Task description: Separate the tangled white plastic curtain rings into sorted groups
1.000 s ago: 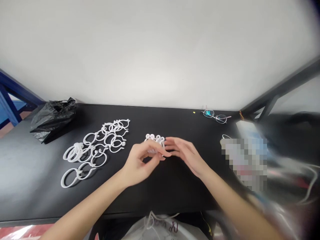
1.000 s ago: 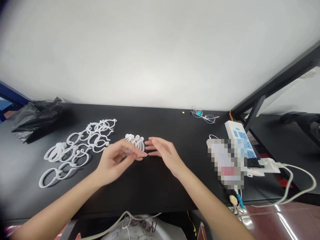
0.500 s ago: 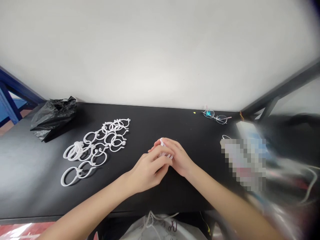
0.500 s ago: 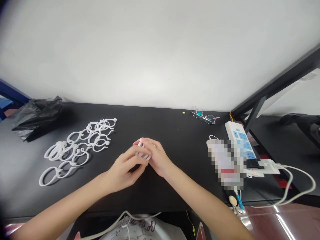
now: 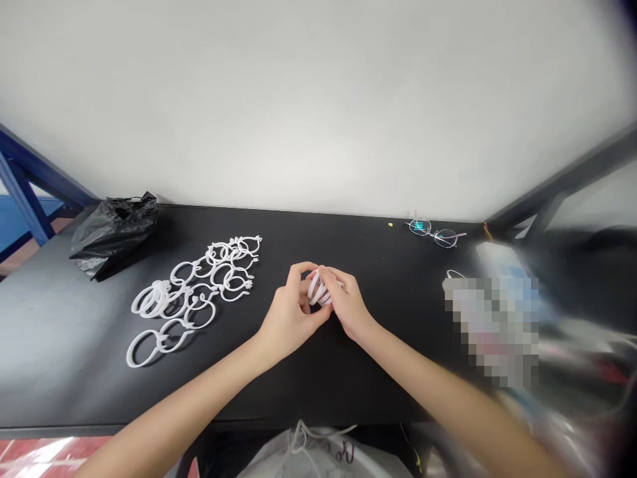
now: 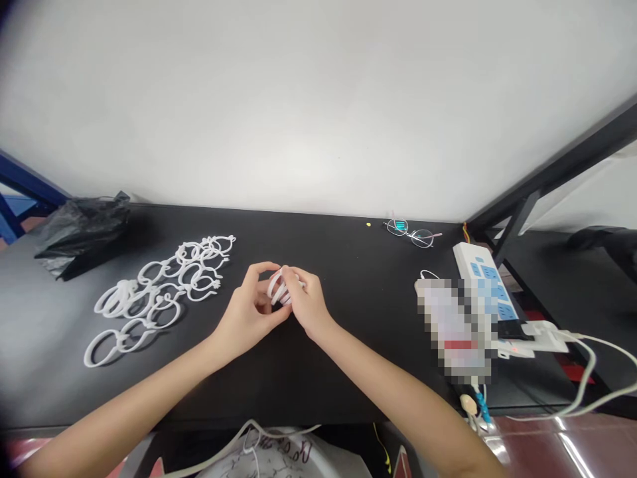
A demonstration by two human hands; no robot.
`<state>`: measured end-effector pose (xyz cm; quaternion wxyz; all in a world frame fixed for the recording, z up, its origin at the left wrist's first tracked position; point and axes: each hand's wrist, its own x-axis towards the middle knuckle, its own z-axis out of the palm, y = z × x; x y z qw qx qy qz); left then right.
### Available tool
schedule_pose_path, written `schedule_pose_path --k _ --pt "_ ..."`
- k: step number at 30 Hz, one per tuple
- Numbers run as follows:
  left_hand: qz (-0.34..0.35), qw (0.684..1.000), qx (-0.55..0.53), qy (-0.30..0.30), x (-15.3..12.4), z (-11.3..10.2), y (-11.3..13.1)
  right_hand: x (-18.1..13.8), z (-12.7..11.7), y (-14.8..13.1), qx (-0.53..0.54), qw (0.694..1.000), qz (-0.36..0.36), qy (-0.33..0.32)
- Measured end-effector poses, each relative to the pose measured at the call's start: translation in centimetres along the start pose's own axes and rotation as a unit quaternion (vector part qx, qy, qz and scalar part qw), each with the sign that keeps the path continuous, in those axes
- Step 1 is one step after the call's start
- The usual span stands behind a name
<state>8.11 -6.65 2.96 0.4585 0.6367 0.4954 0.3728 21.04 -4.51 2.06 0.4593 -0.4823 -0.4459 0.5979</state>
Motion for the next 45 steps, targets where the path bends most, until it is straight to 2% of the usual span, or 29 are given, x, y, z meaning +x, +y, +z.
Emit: schedule_pose_path --k 3,8,12,17,20,24,28,31,36,40,45 --pt "-0.087 0.986 -0.13 -0.065 0.3 -0.1 0.2 0.1 -0.3 -0.4 -0.063 0.998 -0.003 -0.023" --pt "-0.151 0.941 -0.297 -0.054 1.1 -0.8 0.1 0.3 -0.9 -1.1 -0.041 0.996 0.033 -0.065" --pt "-0.18 0.929 -0.32 -0.047 1.5 -1.3 0.2 0.2 -1.6 -1.6 -0.014 0.99 0.045 -0.134" --pt "-0.172 0.928 -0.295 -0.15 1.5 -1.1 0.0 -0.2 -2.0 -1.5 -0.113 0.977 0.0 -0.182" --pt "-0.186 0.92 -0.282 -0.2 1.3 -1.2 -0.1 -0.3 -2.4 -1.5 -0.132 0.967 0.0 -0.218" --pt "-0.185 0.88 -0.352 -0.259 1.2 -1.9 0.1 0.4 -3.9 -1.8 -0.037 0.96 0.013 -0.278" --pt "-0.189 0.834 -0.41 -0.318 1.2 -2.5 0.2 1.3 -5.1 -2.0 0.075 0.943 0.065 -0.318" --pt "-0.186 0.804 -0.425 -0.371 1.1 -2.7 0.0 1.2 -4.9 -1.6 0.143 0.922 0.101 -0.344" --pt "-0.176 0.766 -0.449 -0.424 1.0 -2.6 -0.7 0.3 -3.6 -0.9 0.214 0.886 0.147 -0.383" --pt "-0.169 0.741 -0.479 -0.439 1.0 -2.6 -1.0 -0.4 -3.0 -0.6 0.227 0.858 0.149 -0.435" --pt "-0.212 0.727 -0.508 -0.41 0.0 -2.9 0.4 -1.5 -2.8 -0.8 0.219 0.868 0.143 -0.421"
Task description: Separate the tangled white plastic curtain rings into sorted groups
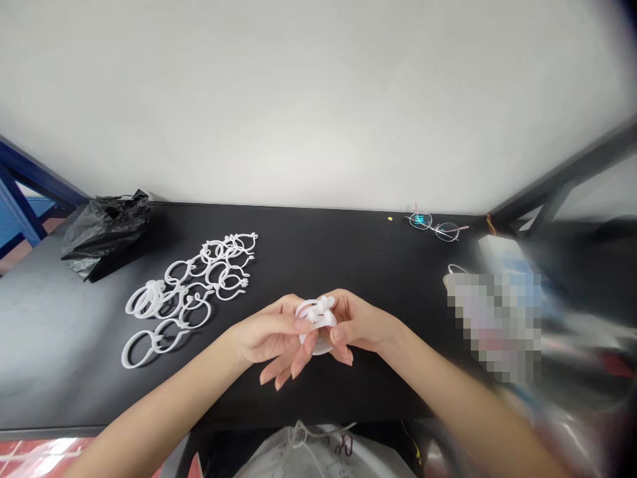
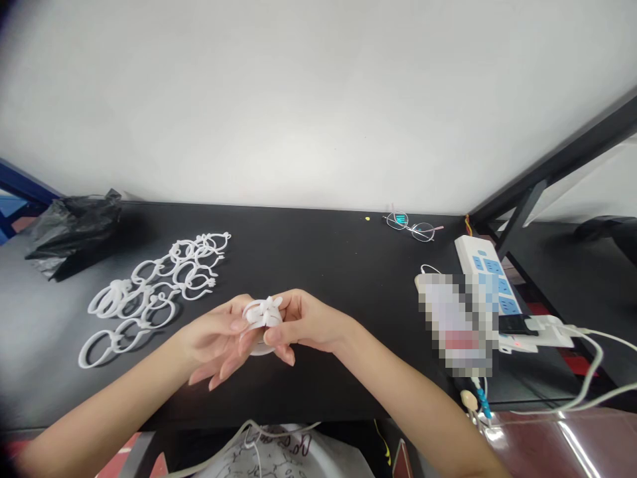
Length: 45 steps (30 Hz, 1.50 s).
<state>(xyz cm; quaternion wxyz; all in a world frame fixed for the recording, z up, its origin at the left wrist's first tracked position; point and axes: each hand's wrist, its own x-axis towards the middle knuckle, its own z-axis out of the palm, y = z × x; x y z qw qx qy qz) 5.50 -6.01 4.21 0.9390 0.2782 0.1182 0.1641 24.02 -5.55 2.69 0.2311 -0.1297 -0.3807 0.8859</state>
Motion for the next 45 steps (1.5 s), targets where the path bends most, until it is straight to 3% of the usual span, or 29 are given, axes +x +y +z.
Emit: schedule_pose_path --k 5,10,18,23,33,37,43,45 --pt "0.009 0.998 0.036 0.046 -0.5 2.0 -0.6 -0.2 1.6 0.9 0.03 0.998 -0.054 -0.001" --pt "0.001 0.993 0.099 0.07 -0.6 2.4 -0.5 -0.2 2.7 1.4 0.044 0.994 -0.082 0.061" --pt "0.042 0.997 0.049 0.049 -0.4 2.2 0.4 -0.5 1.2 -0.1 0.111 0.993 -0.011 -0.045" --pt "0.005 0.994 0.058 0.095 -0.5 1.2 -0.3 -0.6 0.7 0.5 0.091 0.994 0.018 -0.052" --pt "0.004 0.992 0.088 0.094 -0.4 0.9 0.3 -0.5 1.2 0.0 0.011 0.999 0.017 0.048" --pt "0.025 0.991 0.097 0.084 -0.3 1.5 -0.2 -0.4 2.0 0.7 0.08 0.994 -0.025 0.076" --pt "0.051 0.988 0.13 0.068 -0.9 1.8 -0.9 -0.3 3.8 1.8 0.108 0.973 -0.012 0.203" --pt "0.052 0.987 0.136 0.063 -1.1 1.7 -1.0 -0.3 4.0 1.9 0.103 0.976 -0.027 0.189"
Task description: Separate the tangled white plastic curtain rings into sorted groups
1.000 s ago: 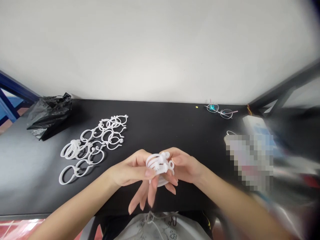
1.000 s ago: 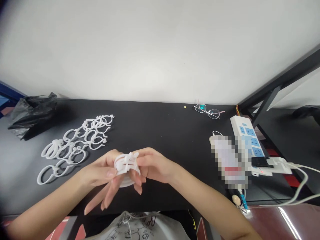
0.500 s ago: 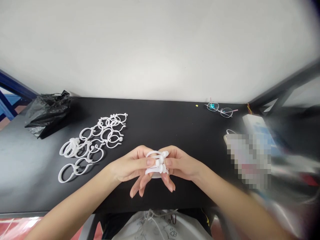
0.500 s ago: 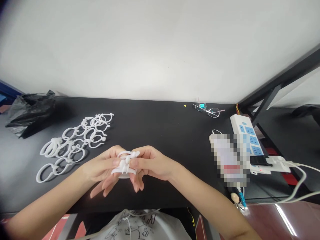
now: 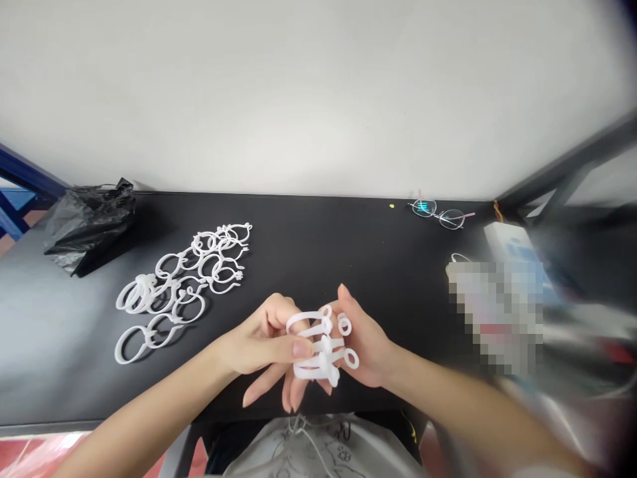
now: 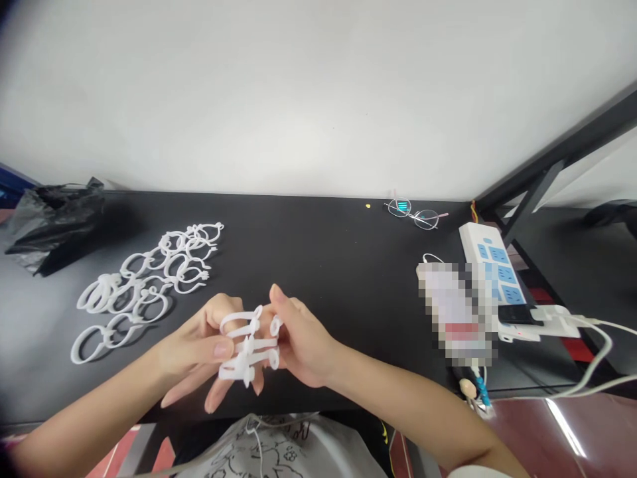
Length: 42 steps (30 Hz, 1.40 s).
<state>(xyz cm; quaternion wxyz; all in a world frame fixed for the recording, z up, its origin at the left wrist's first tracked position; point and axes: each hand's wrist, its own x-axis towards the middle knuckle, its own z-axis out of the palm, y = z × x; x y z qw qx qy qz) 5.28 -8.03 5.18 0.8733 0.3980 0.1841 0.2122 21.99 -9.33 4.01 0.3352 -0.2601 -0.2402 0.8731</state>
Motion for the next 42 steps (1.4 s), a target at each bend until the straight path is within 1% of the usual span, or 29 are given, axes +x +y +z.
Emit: schedule_pose_path --k 2,4,7,8,9,10,11,12,14,15,16,17,18,19,20,21,22,23,24,26,27,29,31,33,35,36,37,40,42 --pt "0.012 1.0 -0.01 0.006 -0.1 0.0 0.1 0.1 0.0 0.1 0.0 0.998 -0.033 -0.052" --pt "0.015 1.0 -0.014 0.008 0.0 0.1 0.3 0.3 -0.1 0.0 -0.005 0.995 -0.06 -0.08" --pt "0.01 1.0 0.013 0.0 0.5 0.2 0.6 0.6 -0.3 -0.6 -0.004 0.996 -0.067 -0.064" --pt "0.022 0.999 0.026 0.015 0.7 0.1 0.7 0.7 -0.4 -0.9 -0.004 0.995 -0.069 -0.066" --pt "0.043 0.997 0.04 0.047 0.9 0.1 0.7 0.7 -0.4 -1.3 -0.01 0.994 -0.072 -0.075" --pt "0.076 0.991 0.062 0.096 1.1 -0.1 0.8 0.8 -0.5 -1.7 -0.025 0.993 -0.077 -0.084" --pt "0.112 0.976 0.099 0.156 1.1 -0.2 0.9 0.8 -0.5 -2.1 -0.047 0.992 -0.084 -0.084" --pt "0.144 0.953 0.153 0.217 0.9 -0.4 1.1 0.9 -0.6 -2.4 -0.079 0.991 -0.085 -0.068" --pt "0.187 0.878 0.303 0.32 -0.2 -1.0 1.8 0.9 -0.8 -2.8 -0.157 0.983 -0.097 0.008" --pt "0.194 0.824 0.387 0.365 -1.3 -1.5 2.2 1.0 -1.0 -2.9 -0.208 0.97 -0.115 0.054" --pt "0.202 0.755 0.468 0.413 -2.7 -2.0 2.6 1.1 -1.3 -2.9 -0.262 0.95 -0.14 0.093" --pt "0.212 0.674 0.543 0.452 -4.3 -2.6 2.8 1.2 -1.6 -2.7 -0.319 0.928 -0.156 0.116" --pt "0.198 0.593 0.609 0.488 -6.0 -3.4 2.9 1.3 -1.9 -2.6 -0.374 0.902 -0.169 0.131" --pt "0.17 0.524 0.652 0.521 -7.9 -4.3 2.8 1.5 -2.2 -2.4 -0.435 0.875 -0.166 0.135" --pt "0.143 0.472 0.682 0.54 -9.6 -5.2 2.5 1.7 -2.4 -2.2 -0.489 0.846 -0.16 0.138" --pt "0.113 0.443 0.699 0.549 -11.3 -6.3 2.0 2.0 -2.6 -2.0 -0.532 0.821 -0.151 0.139" --pt "0.076 0.436 0.705 0.553 -12.7 -7.3 1.3 2.3 -2.6 -1.8 -0.565 0.801 -0.145 0.136" --pt "0.046 0.441 0.704 0.555 -13.9 -8.3 0.6 2.6 -2.6 -1.7 -0.588 0.785 -0.143 0.131" --pt "0.022 0.443 0.694 0.567 -14.9 -9.2 -0.2 3.0 -2.5 -1.5 -0.601 0.775 -0.15 0.123" --pt "-0.022 0.465 0.673 0.575 -15.9 -10.8 -1.3 3.8 -2.0 -1.3 -0.613 0.765 -0.171 0.096" --pt "-0.013 0.463 0.661 0.59 -16.1 -11.5 -1.6 4.2 -1.8 -1.3 -0.621 0.76 -0.176 0.078" --pt "0.004 0.495 0.647 0.58 -16.0 -12.6 -1.7 5.1 -1.3 -1.2 -0.639 0.743 -0.192 0.051" --pt "0.032 0.526 0.65 0.547 -15.6 -13.5 -1.2 6.1 -1.0 -1.1 -0.671 0.697 -0.239 0.085" --pt "0.065 0.541 0.678 0.494 -15.0 -14.6 -0.5 7.7 -0.8 -1.1 -0.698 0.633 -0.302 0.145" --pt "0.093 0.543 0.715 0.431 -14.3 -15.6 0.4 9.8 -0.4 -1.4 -0.737 0.579 -0.322 0.133" --pt "0.099 0.54 0.732 0.404 -13.9 -16.1 0.9 11.0 -0.2 -1.6 -0.757 0.565 -0.307 0.117" --pt "0.102 0.535 0.748 0.379 -13.5 -16.5 1.3 12.3 0.0 -1.8 -0.775 0.558 -0.281 0.093" --pt "0.096 0.527 0.781 0.322 -12.1 -17.0 2.5 15.6 0.7 -2.3 -0.809 0.549 -0.209 0.013" --pt "0.092 0.533 0.788 0.295 -11.1 -16.8 3.1 16.9 1.0 -2.3 -0.821 0.533 -0.202 -0.036"
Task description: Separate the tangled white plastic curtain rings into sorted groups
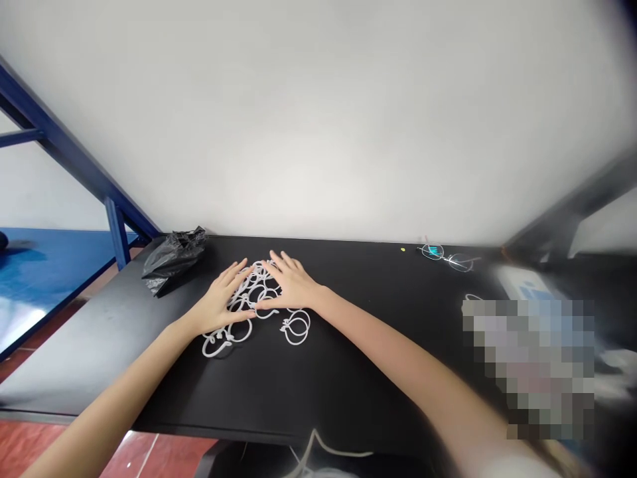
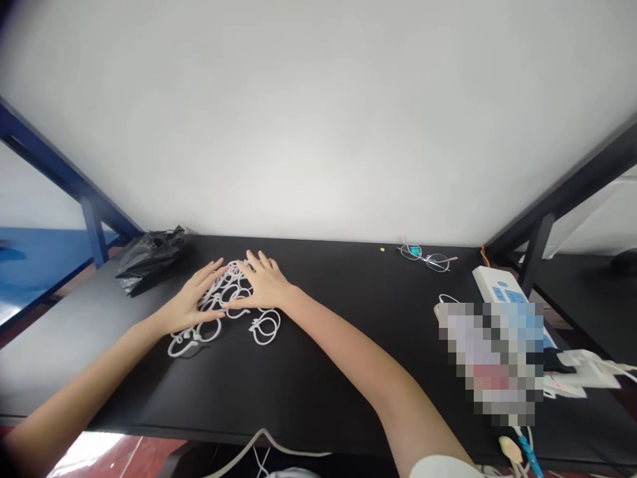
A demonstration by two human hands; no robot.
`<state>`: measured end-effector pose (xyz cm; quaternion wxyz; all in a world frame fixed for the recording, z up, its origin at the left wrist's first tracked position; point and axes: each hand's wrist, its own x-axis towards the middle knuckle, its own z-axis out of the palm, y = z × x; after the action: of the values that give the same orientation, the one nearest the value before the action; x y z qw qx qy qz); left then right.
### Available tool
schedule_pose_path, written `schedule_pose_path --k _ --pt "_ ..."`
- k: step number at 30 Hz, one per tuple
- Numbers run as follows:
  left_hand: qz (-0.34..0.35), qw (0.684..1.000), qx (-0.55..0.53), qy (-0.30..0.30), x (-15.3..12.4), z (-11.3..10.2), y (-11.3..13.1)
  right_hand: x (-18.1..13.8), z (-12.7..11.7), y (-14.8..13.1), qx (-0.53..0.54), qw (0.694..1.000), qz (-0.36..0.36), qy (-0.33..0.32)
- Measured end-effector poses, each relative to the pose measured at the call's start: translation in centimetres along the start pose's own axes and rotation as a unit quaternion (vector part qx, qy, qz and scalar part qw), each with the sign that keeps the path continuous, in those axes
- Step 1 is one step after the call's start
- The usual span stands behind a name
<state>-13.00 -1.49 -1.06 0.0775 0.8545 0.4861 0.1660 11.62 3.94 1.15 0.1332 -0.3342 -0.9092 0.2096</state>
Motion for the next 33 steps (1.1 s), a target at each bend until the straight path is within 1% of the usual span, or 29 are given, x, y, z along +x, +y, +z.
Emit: schedule_pose_path --k 3,6,10,14,17,20,24,27,29,30,32,33 --pt "0.019 1.0 -0.024 -0.004 1.4 0.1 1.1 0.0 0.2 0.3 -0.009 1.0 -0.022 -0.008" --pt "0.025 0.999 -0.047 0.003 2.6 0.6 2.7 -1.7 -0.3 0.9 -0.012 1.0 -0.013 -0.013" --pt "0.045 0.997 -0.07 0.001 4.5 1.9 5.4 -5.2 -1.8 2.1 -0.013 1.0 0.023 -0.014" --pt "0.081 0.993 -0.081 -0.008 6.7 3.4 8.8 -9.4 -3.3 3.3 -0.023 0.997 0.072 -0.011" --pt "0.094 0.992 -0.088 -0.011 8.2 4.3 11.3 -12.4 -4.0 4.2 -0.032 0.994 0.107 0.003" --pt "0.096 0.991 -0.098 -0.004 9.2 5.2 13.5 -14.8 -4.4 5.0 -0.041 0.99 0.13 0.022" --pt "0.09 0.99 -0.106 -0.008 10.0 5.7 15.0 -16.5 -4.7 5.6 -0.044 0.987 0.151 0.041" --pt "0.086 0.99 -0.108 -0.004 9.5 5.0 15.4 -17.0 -5.0 5.6 -0.023 0.987 0.147 0.058" --pt "0.102 0.99 -0.095 0.004 8.5 4.0 15.7 -17.4 -5.4 5.2 0.002 0.986 0.136 0.094" --pt "0.125 0.989 -0.082 0.003 7.9 3.5 15.9 -17.6 -5.7 4.8 0.019 0.984 0.127 0.123" --pt "0.198 0.978 -0.067 -0.014 6.6 2.8 16.4 -18.2 -6.6 3.7 0.052 0.97 0.098 0.218" --pt "0.231 0.971 -0.064 -0.022 6.0 2.6 16.7 -18.4 -7.1 2.9 0.071 0.955 0.078 0.279"
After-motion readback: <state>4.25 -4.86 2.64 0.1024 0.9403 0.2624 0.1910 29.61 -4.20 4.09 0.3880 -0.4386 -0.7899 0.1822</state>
